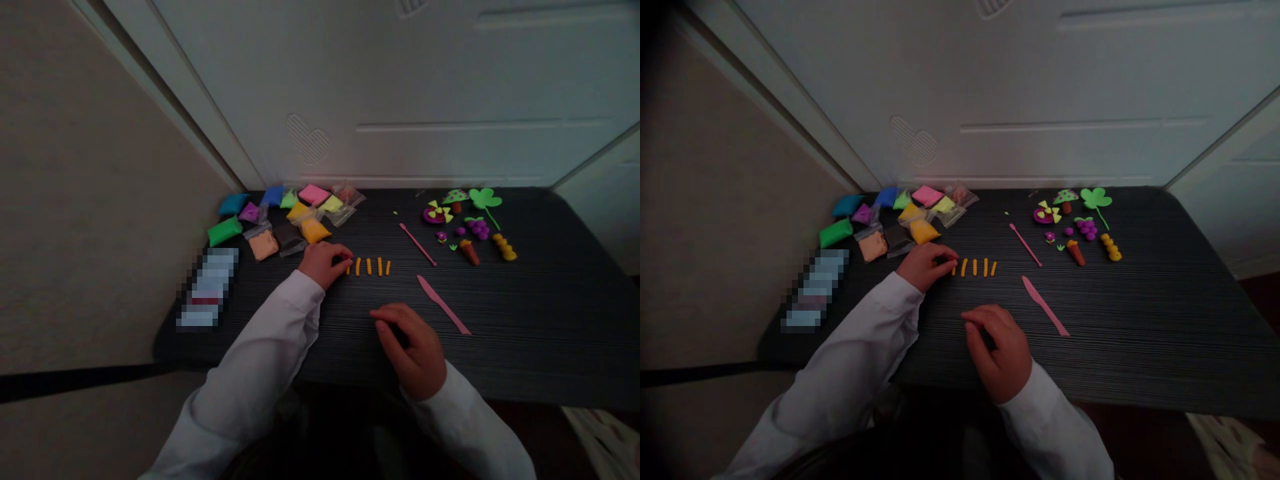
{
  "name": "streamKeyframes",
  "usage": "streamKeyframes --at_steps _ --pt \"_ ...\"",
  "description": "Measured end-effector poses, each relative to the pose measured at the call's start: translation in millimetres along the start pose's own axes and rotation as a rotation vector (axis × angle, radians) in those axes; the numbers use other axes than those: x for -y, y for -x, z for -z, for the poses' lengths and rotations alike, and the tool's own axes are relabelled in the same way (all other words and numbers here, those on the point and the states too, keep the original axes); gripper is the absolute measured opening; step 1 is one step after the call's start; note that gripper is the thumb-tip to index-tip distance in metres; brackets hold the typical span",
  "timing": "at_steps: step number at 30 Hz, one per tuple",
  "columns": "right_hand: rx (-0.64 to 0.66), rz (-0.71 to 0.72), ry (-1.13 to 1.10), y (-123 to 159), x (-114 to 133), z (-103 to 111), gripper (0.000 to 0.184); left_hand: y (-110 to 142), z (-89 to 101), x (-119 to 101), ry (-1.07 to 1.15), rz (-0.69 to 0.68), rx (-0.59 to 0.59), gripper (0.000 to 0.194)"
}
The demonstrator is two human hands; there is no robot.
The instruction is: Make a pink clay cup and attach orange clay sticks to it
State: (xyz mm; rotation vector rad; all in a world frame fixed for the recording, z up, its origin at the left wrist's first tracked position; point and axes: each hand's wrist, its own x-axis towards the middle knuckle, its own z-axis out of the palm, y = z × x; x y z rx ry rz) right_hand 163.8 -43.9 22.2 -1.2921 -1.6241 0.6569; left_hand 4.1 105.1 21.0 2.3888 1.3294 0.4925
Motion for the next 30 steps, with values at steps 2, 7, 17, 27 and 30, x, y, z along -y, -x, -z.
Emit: streamKeyframes --at_steps 2,7,17,27,30 --pt "0.007 -0.005 0.001 -0.2 0.2 -0.2 0.019 -0.1 -2.1 2.2 0.013 -0.007 -0.017 0.013" --pt "0.025 -0.011 0.002 -0.9 0.7 -0.6 0.019 -1.1 -7.2 4.2 0.038 -0.034 -0.049 0.014" --pt "0.04 -0.033 0.019 -1.3 -1.5 -0.7 0.019 19.6 13.6 20.0 0.074 0.0 -0.218 0.021" --pt "0.046 -0.036 0.067 -3.8 -1.0 -2.5 0.018 34.4 -0.5 33.6 0.006 -0.064 -0.19 0.017" --pt "0.047 -0.054 0.062 -3.6 -2.4 -3.6 0.017 33.2 -0.5 28.5 0.024 -0.061 -0.227 0.014"
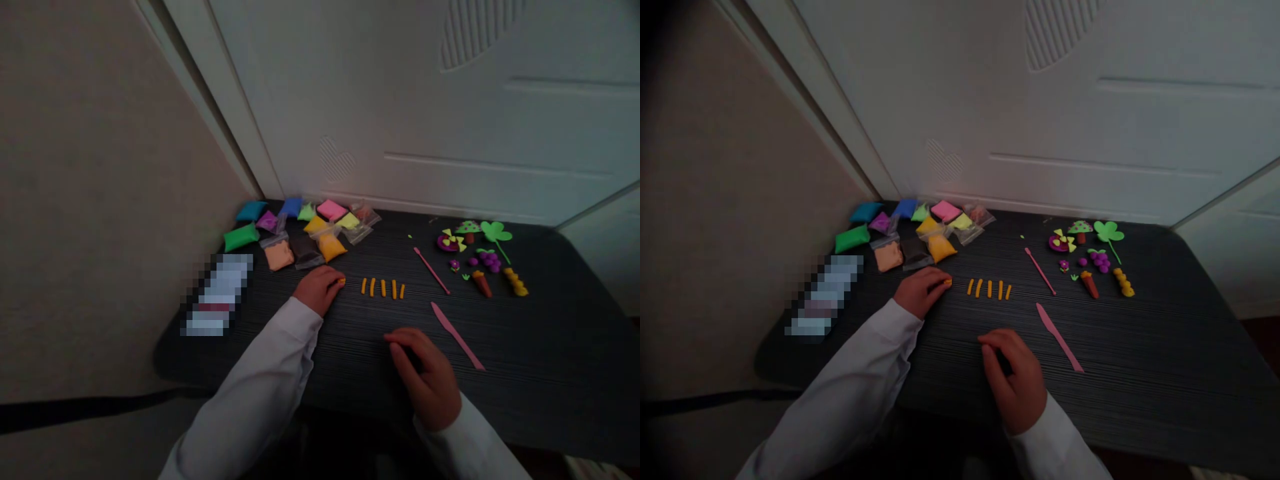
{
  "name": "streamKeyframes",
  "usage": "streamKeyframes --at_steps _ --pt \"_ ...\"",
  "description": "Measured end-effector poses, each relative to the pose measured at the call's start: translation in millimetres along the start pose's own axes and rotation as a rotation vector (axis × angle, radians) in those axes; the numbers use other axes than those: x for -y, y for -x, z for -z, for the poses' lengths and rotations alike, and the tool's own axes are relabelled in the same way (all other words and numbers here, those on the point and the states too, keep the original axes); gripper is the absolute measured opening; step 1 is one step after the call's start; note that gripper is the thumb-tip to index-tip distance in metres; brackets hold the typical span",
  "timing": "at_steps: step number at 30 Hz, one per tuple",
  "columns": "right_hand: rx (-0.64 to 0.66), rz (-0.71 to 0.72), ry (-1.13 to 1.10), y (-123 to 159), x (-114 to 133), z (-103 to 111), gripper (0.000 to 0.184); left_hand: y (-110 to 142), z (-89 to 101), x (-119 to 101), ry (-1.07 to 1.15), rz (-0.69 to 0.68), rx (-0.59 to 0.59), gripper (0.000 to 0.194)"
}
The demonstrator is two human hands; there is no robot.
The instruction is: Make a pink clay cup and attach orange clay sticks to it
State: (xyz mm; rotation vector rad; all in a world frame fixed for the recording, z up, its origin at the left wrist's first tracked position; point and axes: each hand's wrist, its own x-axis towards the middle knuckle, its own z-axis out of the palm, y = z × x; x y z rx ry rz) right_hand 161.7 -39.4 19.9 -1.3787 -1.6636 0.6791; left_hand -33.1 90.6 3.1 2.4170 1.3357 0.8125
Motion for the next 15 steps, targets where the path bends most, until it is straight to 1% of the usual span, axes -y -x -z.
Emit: streamKeyframes --at_steps 3,5,7,9,11,12,14,15 --pt "0.001 -0.016 -0.007 0.7 -1.8 -1.0 0.015 -0.5 3.4 -2.8 0.025 0.013 -0.05 0.011" --pt "-0.008 -0.028 -0.016 0.9 -2.9 -1.5 0.014 -0.3 8.3 -2.6 0.045 0.033 -0.105 0.01" --pt "-0.03 -0.047 -0.031 0.5 -3.7 -1.9 0.014 0.2 15.9 -3.4 0.062 0.065 -0.192 0.01" --pt "-0.06 -0.096 -0.078 -1.6 -4.2 -2.0 0.015 1.1 24.6 -9.1 0.079 0.096 -0.293 0.012" --pt "-0.089 -0.176 -0.189 -5.6 -4.6 -1.9 0.021 2.0 31.3 -22.4 0.099 0.1 -0.37 0.013" --pt "-0.104 -0.215 -0.266 -8.3 -4.9 -1.8 0.026 2.2 32.9 -31.9 0.112 0.084 -0.389 0.013" --pt "-0.132 -0.261 -0.428 -14.0 -5.7 -1.3 0.035 2.3 31.5 -53.6 0.133 0.04 -0.391 0.017" --pt "-0.144 -0.269 -0.494 -16.5 -6.4 -0.8 0.039 2.3 28.6 -64.4 0.146 0.004 -0.368 0.017"
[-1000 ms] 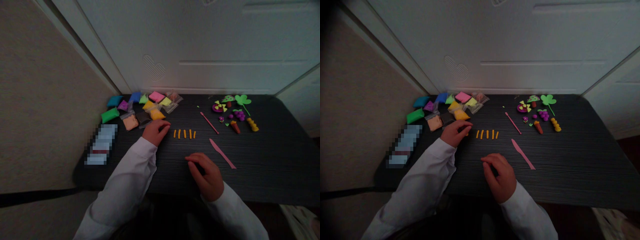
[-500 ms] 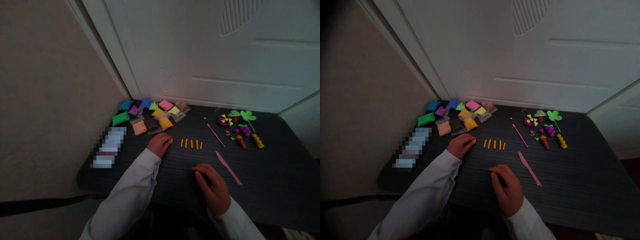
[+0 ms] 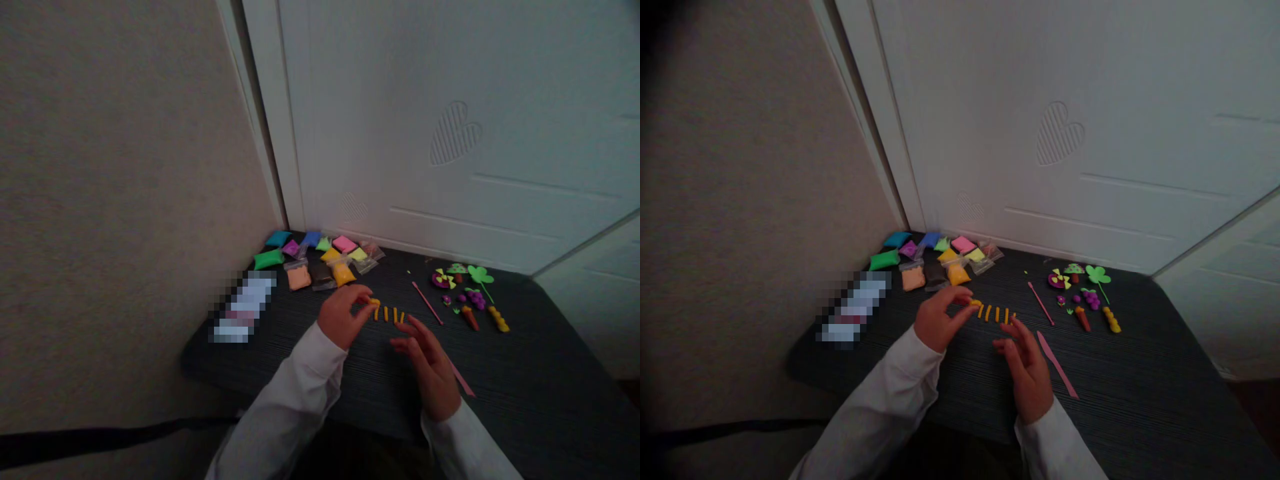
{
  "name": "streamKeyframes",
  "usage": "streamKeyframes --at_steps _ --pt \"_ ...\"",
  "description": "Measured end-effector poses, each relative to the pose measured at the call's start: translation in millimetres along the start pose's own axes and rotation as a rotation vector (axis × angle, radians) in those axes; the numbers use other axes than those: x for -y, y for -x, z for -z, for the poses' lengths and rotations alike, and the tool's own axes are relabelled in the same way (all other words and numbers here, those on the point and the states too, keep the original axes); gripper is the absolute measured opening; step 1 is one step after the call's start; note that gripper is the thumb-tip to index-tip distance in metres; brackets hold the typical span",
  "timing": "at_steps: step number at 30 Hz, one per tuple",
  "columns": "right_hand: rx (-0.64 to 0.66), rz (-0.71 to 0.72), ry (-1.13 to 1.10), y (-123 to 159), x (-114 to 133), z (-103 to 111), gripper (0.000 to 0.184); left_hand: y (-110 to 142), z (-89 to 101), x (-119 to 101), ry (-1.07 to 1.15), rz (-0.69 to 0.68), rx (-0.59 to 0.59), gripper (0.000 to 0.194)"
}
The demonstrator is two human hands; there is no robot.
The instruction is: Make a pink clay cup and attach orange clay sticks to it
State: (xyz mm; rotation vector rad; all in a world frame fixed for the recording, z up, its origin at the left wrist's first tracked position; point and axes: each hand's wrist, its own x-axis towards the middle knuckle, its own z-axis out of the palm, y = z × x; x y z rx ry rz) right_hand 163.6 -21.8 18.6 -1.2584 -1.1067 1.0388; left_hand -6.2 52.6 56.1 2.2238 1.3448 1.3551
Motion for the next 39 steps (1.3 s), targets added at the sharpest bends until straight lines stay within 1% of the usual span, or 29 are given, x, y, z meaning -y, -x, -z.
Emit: streamKeyframes --at_steps 3,5,7,9,12,13,14,18,19,21,23,27,30,32,35,39 --pt "-0.028 -0.02 -0.1 -4.6 -0.2 2.2 0.04 6.0 -15.0 -22.1 0.05 -0.145 0.227 0.008" --pt "-0.056 -0.032 -0.103 -5.1 -0.8 4.6 0.033 10.7 -23.0 -28.5 0.058 -0.156 0.349 0.009" --pt "-0.071 -0.039 -0.094 -4.6 -2.0 7.0 0.025 14.8 -27.3 -31.3 0.054 -0.156 0.401 0.009" --pt "-0.081 -0.042 -0.094 -4.3 -4.5 9.2 0.023 16.3 -27.7 -32.9 0.049 -0.156 0.438 0.008" --pt "-0.108 -0.058 -0.113 -4.8 -12.1 12.9 0.023 7.6 -20.2 -29.9 0.023 -0.123 0.493 0.01" --pt "-0.123 -0.065 -0.125 -5.0 -15.5 14.3 0.023 0.9 -15.6 -25.6 -0.007 -0.087 0.496 0.012" --pt "-0.141 -0.072 -0.142 -5.3 -19.1 15.7 0.024 -7.6 -10.3 -19.1 -0.058 -0.024 0.472 0.016" --pt "-0.204 -0.085 -0.257 -4.4 -29.0 19.5 0.022 -45.8 9.8 20.0 -0.399 0.349 0.273 0.038" --pt "-0.208 -0.084 -0.291 -3.6 -29.3 19.5 0.022 -53.2 11.9 28.8 -0.478 0.425 0.245 0.043" --pt "-0.206 -0.082 -0.354 -1.4 -27.3 18.3 0.02 -63.3 10.4 40.4 -0.581 0.508 0.243 0.051" --pt "-0.192 -0.078 -0.401 1.0 -24.0 16.4 0.018 -68.3 2.3 44.3 -0.64 0.538 0.257 0.059" --pt "-0.158 -0.06 -0.445 4.9 -20.4 13.7 0.017 -73.3 -17.7 43.9 -0.699 0.55 0.286 0.074" --pt "-0.146 -0.06 -0.444 6.7 -20.7 13.5 0.016 -76.0 -26.7 46.6 -0.722 0.551 0.334 0.075" --pt "-0.144 -0.065 -0.431 7.1 -21.0 13.4 0.015 -76.4 -29.6 49.0 -0.715 0.544 0.349 0.072" --pt "-0.148 -0.072 -0.404 7.1 -21.0 13.4 0.014 -74.8 -30.7 51.1 -0.682 0.519 0.335 0.067" --pt "-0.142 -0.123 -0.389 6.1 -21.1 14.5 0.019 -68.0 -24.4 50.0 -0.57 0.468 0.314 0.067"
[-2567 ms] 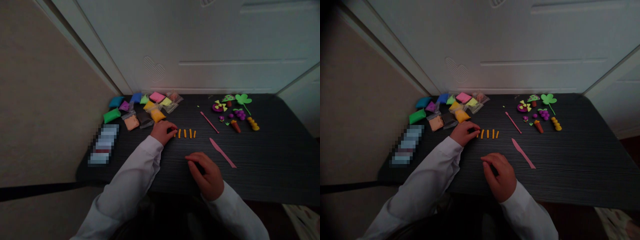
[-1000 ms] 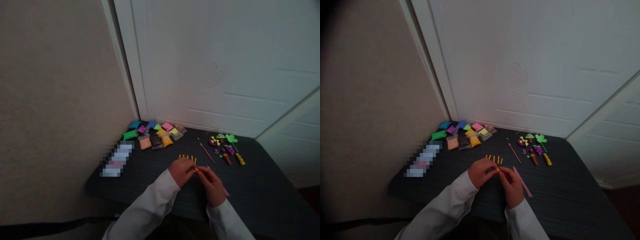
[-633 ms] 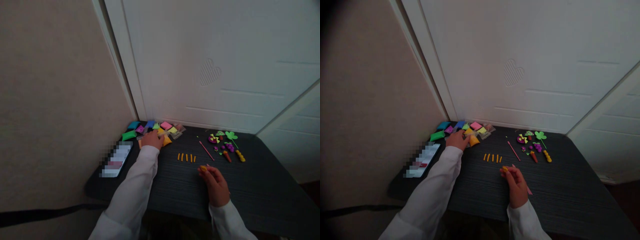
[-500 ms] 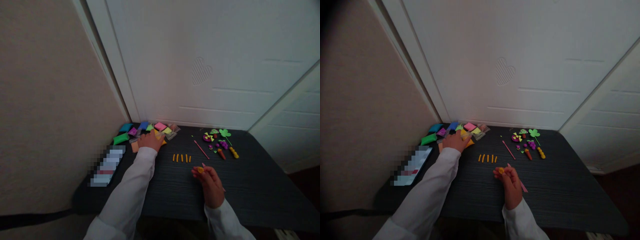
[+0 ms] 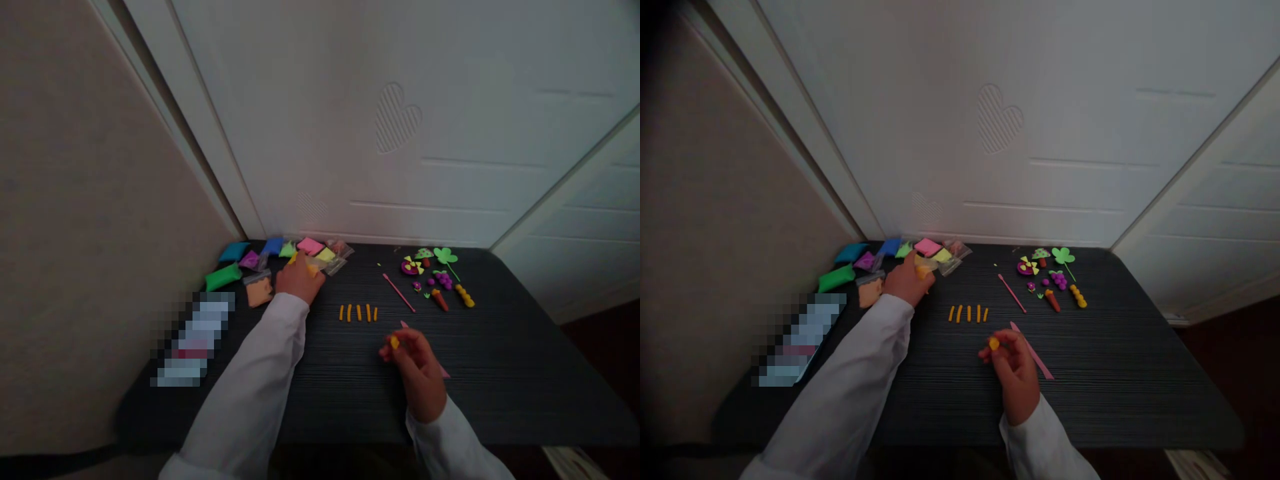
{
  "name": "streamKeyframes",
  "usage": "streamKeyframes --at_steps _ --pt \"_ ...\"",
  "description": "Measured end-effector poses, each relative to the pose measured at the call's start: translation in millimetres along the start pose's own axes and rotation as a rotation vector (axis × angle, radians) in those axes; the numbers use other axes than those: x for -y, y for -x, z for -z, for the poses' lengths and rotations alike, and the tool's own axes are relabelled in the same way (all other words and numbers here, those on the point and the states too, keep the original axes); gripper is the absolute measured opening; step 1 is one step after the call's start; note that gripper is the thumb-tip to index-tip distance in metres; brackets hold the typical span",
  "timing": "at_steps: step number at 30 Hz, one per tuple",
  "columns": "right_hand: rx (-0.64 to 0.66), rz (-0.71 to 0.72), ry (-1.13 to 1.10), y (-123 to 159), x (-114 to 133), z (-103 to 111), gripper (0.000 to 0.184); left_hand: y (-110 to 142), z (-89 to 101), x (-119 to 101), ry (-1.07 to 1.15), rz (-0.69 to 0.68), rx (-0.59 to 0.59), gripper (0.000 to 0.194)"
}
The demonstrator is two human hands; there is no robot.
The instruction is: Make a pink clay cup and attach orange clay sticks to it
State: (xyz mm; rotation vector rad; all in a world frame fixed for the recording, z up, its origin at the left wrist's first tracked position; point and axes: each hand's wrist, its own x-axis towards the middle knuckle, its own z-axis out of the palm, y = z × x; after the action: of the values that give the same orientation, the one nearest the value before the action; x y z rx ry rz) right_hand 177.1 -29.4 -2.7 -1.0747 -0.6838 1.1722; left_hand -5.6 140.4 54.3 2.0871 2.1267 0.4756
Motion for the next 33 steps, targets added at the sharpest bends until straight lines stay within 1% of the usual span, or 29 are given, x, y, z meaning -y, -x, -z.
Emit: streamKeyframes --at_steps 2,3,5,7,8,10,13,14,16,18,19,20,22,23,25,29,33 --pt "0.015 -0.06 -0.015 -0.9 1.7 0.3 0.016 10.7 3.6 5.6 0.122 -0.049 0.001 0.068" --pt "0.028 -0.095 -0.03 -1.4 3.3 0.2 0.016 18.6 5.7 9.3 0.287 -0.091 -0.01 0.067" --pt "0.056 -0.16 -0.068 -2.2 7.7 -0.2 0.019 39.0 10.4 17.7 0.564 -0.205 0.045 0.057" --pt "0.082 -0.218 -0.094 -2.7 12.6 -0.7 0.026 62.7 15.1 26.2 0.699 -0.26 0.12 0.051" --pt "0.1 -0.245 -0.094 -2.9 14.6 -0.9 0.028 74.3 17.1 30.0 0.746 -0.262 0.146 0.049" --pt "0.166 -0.278 -0.049 -2.8 16.8 -1.8 0.027 94.4 19.7 35.9 0.814 -0.242 0.16 0.045" --pt "0.27 -0.294 0.078 -0.3 15.8 -7.0 0.013 113.2 18.8 40.6 0.808 -0.261 0.133 0.036" --pt "0.292 -0.302 0.117 1.3 15.0 -10.5 0.012 116.7 17.1 41.4 0.785 -0.285 0.112 0.033" --pt "0.325 -0.314 0.197 5.1 14.1 -20.9 0.017 121.1 12.0 42.4 0.724 -0.352 0.048 0.03" --pt "0.342 -0.282 0.315 8.3 14.9 -34.5 0.016 124.0 5.6 43.0 0.652 -0.431 -0.034 0.03" --pt "0.36 -0.193 0.503 9.2 15.7 -41.7 0.018 125.2 2.3 43.2 0.616 -0.469 -0.069 0.03" --pt "0.35 -0.084 0.67 9.5 16.5 -48.6 0.02 126.5 -0.8 43.3 0.582 -0.499 -0.093 0.031" --pt "0.327 0.051 0.861 8.3 17.2 -59.6 0.024 128.9 -6.0 43.2 0.528 -0.533 -0.109 0.032" --pt "0.33 0.093 0.902 7.0 16.8 -63.0 0.024 130.0 -7.9 43.2 0.51 -0.541 -0.101 0.032" --pt "0.354 0.096 0.889 3.9 14.3 -65.5 0.021 131.8 -10.1 42.9 0.495 -0.549 -0.076 0.033" --pt "0.416 -0.041 0.757 -0.9 7.8 -59.7 0.022 133.3 -9.3 42.8 0.558 -0.566 -0.037 0.038" --pt "0.496 -0.136 0.659 -1.1 7.7 -56.5 0.024 132.9 -5.2 42.5 0.688 -0.595 0.057 0.042"
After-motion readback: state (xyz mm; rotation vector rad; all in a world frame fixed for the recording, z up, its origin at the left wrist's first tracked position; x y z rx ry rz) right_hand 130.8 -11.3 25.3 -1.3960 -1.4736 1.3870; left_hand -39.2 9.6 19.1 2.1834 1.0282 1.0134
